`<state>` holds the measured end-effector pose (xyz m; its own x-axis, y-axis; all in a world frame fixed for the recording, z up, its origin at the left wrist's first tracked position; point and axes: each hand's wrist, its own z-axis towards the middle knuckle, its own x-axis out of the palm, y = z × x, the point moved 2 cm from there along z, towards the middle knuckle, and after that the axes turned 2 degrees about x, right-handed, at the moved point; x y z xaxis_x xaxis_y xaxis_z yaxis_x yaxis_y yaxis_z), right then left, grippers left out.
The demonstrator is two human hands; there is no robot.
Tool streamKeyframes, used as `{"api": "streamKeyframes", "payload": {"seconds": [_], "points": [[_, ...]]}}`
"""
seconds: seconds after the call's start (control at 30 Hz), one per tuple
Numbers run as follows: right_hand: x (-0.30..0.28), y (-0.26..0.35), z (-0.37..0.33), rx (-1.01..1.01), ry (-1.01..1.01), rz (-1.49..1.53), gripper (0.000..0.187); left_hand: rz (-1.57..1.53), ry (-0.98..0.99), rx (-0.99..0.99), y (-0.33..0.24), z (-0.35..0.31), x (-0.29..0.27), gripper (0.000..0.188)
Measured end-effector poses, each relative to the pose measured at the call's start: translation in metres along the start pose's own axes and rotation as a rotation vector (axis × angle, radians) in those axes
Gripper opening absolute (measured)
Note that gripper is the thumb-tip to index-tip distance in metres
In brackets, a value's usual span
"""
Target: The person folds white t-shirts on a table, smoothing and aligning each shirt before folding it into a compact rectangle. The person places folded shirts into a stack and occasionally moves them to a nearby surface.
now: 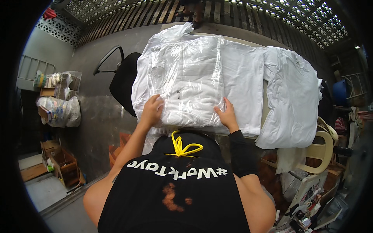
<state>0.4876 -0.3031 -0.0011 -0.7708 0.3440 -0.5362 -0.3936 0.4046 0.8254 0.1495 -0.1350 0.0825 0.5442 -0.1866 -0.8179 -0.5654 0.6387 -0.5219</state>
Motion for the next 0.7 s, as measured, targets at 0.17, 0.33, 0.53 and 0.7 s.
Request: {"api": "streamKeyframes", "payload": {"seconds": [0.17, 0.33, 0.53, 0.7], "points": [[0.001, -0.007, 0.009, -0.083, -0.012, -0.073, 0.074, 0.083, -0.074, -0.011, -0.037, -0.035, -0.006, 0.026], [-0.007, -0.004, 0.015, -0.041, 0.036, 0.038, 0.083, 0.144, -0.145, -0.237, -0.047, -0.048, -0.024, 0.049], [-0.018, 0.008, 0.013, -0.035, 0.073, -0.079, 0.087, -0.032, -0.21, -0.828, -0.033, -0.084, -0.017, 0.068], [-0.021, 0.026, 0.003, 0.0, 0.03, -0.106, 0.086, -0.122, -0.242, -0.872, -0.005, -0.098, -0.007, 0.071]]}}
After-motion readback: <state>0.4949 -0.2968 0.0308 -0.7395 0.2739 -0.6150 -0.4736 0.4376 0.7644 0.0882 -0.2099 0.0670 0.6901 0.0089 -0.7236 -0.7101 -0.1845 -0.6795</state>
